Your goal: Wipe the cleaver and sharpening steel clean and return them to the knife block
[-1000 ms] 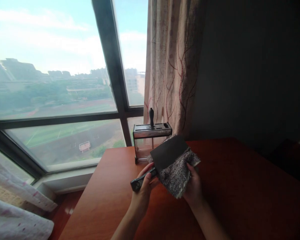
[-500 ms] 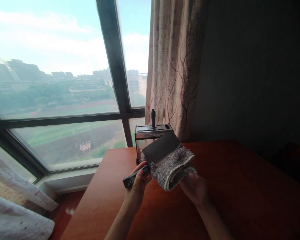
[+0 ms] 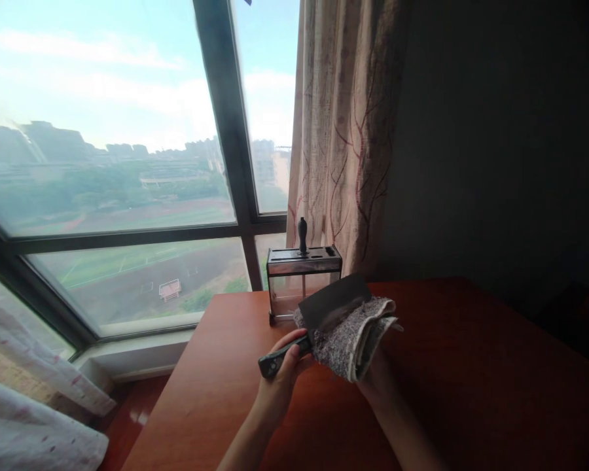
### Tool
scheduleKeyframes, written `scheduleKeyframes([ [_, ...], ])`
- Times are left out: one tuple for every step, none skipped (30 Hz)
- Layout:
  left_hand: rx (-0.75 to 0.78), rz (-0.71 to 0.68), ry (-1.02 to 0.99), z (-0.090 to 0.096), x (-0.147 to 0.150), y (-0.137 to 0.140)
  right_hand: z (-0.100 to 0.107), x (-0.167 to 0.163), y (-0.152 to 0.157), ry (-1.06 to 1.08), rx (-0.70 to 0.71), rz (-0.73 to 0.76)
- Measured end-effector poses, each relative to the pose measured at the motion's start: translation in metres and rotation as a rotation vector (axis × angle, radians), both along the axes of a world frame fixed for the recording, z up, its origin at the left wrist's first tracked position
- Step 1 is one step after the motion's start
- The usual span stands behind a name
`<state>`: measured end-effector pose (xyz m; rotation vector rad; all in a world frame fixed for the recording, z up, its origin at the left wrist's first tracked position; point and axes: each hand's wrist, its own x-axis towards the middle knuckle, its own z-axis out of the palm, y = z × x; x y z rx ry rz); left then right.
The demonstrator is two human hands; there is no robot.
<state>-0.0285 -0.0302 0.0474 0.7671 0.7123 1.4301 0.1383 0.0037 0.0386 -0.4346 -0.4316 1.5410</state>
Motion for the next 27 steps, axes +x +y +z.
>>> scheduleKeyframes([
  [0.000,-0.024,0.026,-0.002,0.001,-0.001,0.004,-0.001,0.001,0.032,-0.008,0.029],
  [0.000,-0.046,0.050,-0.004,0.003,-0.002,0.007,-0.001,0.001,0.075,-0.020,0.062],
  [0.000,-0.060,0.071,-0.005,0.003,-0.003,0.010,0.000,0.002,0.120,-0.034,0.098],
  [0.002,-0.066,0.088,-0.006,0.003,-0.003,0.012,0.000,0.002,0.156,-0.046,0.125],
  [0.005,-0.069,0.102,-0.007,0.003,-0.004,0.012,0.001,0.002,0.176,-0.056,0.138],
  [0.006,-0.072,0.116,-0.006,0.003,-0.004,0.012,0.001,0.003,0.181,-0.064,0.137],
  [0.007,-0.079,0.130,-0.006,0.002,-0.004,0.011,0.000,0.005,0.175,-0.071,0.127],
  [0.007,-0.081,0.146,-0.005,0.002,-0.003,0.010,-0.001,0.007,0.164,-0.075,0.108],
  [0.003,-0.082,0.162,-0.004,0.002,-0.002,0.009,-0.003,0.010,0.155,-0.077,0.087],
  [-0.003,-0.073,0.176,-0.003,0.002,-0.001,0.008,-0.006,0.013,0.151,-0.076,0.069],
  [-0.009,-0.050,0.186,-0.003,0.002,0.000,0.007,-0.008,0.016,0.155,-0.077,0.059],
  [-0.017,-0.017,0.193,-0.003,0.002,0.001,0.006,-0.011,0.019,0.165,-0.077,0.050],
  [-0.029,0.016,0.198,-0.003,0.003,0.002,0.005,-0.012,0.020,0.176,-0.079,0.044],
  [-0.044,0.038,0.205,-0.003,0.003,0.002,0.004,-0.013,0.021,0.186,-0.082,0.038],
  [-0.061,0.042,0.215,-0.004,0.004,0.002,0.003,-0.012,0.021,0.193,-0.087,0.032],
  [-0.079,0.029,0.225,-0.004,0.004,0.002,0.001,-0.010,0.020,0.197,-0.094,0.025],
  [-0.094,0.001,0.231,-0.004,0.004,0.002,0.000,-0.007,0.018,0.201,-0.104,0.015],
  [-0.102,-0.029,0.227,-0.003,0.003,0.001,-0.002,-0.002,0.016,0.206,-0.114,0.003],
  [-0.105,-0.051,0.212,-0.003,0.002,0.000,-0.004,0.002,0.014,0.213,-0.125,-0.005],
  [-0.103,-0.060,0.186,-0.002,0.001,0.000,-0.005,0.008,0.013,0.221,-0.136,-0.013],
  [-0.101,-0.060,0.152,-0.001,0.000,-0.001,-0.006,0.013,0.011,0.225,-0.143,-0.020],
  [-0.099,-0.056,0.116,0.000,-0.001,-0.002,-0.007,0.018,0.010,0.223,-0.147,-0.028],
  [-0.096,-0.056,0.079,0.001,-0.002,-0.002,-0.008,0.023,0.010,0.216,-0.144,-0.038],
  [-0.091,-0.061,0.044,0.002,-0.004,-0.002,-0.008,0.027,0.009,0.208,-0.136,-0.053],
  [-0.086,-0.069,0.009,0.003,-0.005,-0.002,-0.008,0.031,0.009,0.204,-0.125,-0.068],
  [-0.080,-0.077,-0.022,0.003,-0.005,-0.002,-0.007,0.033,0.008,0.206,-0.110,-0.080],
  [-0.074,-0.080,-0.052,0.003,-0.006,-0.002,-0.006,0.035,0.007,0.216,-0.096,-0.082],
])
